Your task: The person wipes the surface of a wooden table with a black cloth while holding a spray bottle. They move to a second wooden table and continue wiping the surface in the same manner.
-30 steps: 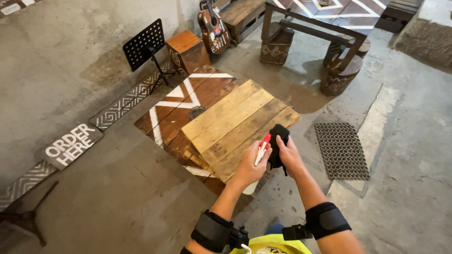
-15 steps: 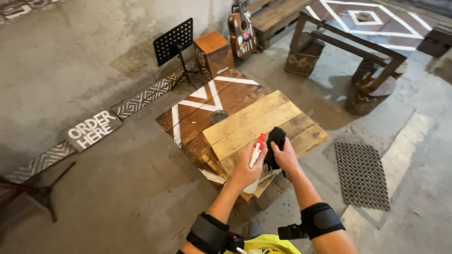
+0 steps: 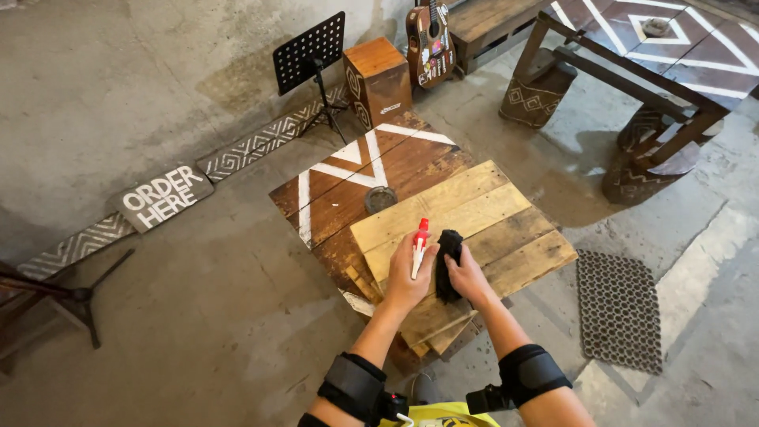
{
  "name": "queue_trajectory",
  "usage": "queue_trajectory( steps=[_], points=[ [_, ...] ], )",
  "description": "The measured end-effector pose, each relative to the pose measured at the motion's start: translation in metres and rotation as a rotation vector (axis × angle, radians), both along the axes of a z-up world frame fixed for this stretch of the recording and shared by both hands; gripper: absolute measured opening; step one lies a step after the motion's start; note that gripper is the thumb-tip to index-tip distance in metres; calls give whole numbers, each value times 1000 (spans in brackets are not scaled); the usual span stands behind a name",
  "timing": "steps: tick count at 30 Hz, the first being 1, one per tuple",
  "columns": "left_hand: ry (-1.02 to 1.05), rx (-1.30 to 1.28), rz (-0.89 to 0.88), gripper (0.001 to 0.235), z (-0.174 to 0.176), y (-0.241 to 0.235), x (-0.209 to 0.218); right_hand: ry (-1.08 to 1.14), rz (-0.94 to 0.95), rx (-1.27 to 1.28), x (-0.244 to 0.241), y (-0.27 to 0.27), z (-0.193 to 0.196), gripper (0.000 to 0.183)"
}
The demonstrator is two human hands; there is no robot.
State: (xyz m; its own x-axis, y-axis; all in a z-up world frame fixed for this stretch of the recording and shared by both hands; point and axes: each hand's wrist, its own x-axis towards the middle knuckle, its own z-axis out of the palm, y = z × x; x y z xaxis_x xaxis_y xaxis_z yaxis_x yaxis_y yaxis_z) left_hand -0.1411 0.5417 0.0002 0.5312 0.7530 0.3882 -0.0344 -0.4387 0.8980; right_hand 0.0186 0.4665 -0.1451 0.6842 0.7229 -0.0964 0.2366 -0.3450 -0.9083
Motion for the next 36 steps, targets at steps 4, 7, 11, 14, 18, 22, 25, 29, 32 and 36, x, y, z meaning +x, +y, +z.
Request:
queue_trajectory(
  steps=[4,7,11,14,18,22,25,29,32,36],
  points=[
    [-41,-32,-52,30,-5,18,0,35,28,-57,-4,12,0,43],
    [52,-79,-76,35,-5,28,-3,65,14,-111,-4,15,-12,46],
    [-6,-77,-241,37,1,44,-14,-107,9,-79,-5,22,-29,46],
    [0,-49,-350,31,0,57,-17,-77,-80,-128,-13,26,-17,45],
    [-25,10,-403,23,4,68,-17,-15,-231,-216,-24,22,-12,41],
    [83,-12,-461,22,-4,77,-1,-93,-364,25,-32,10,-21,46],
    [209,101,-491,28,-29,84,17,-12,-544,-136,-26,2,-23,43],
    [355,92,-545,38,-40,84,44,-85,-736,-173,-13,-6,-15,43],
    [446,91,-560,41,-44,84,64,-110,-817,-227,-6,-6,-25,42],
    [638,87,-556,48,-47,83,86,-61,-786,-273,-1,-9,-22,45]
  ],
)
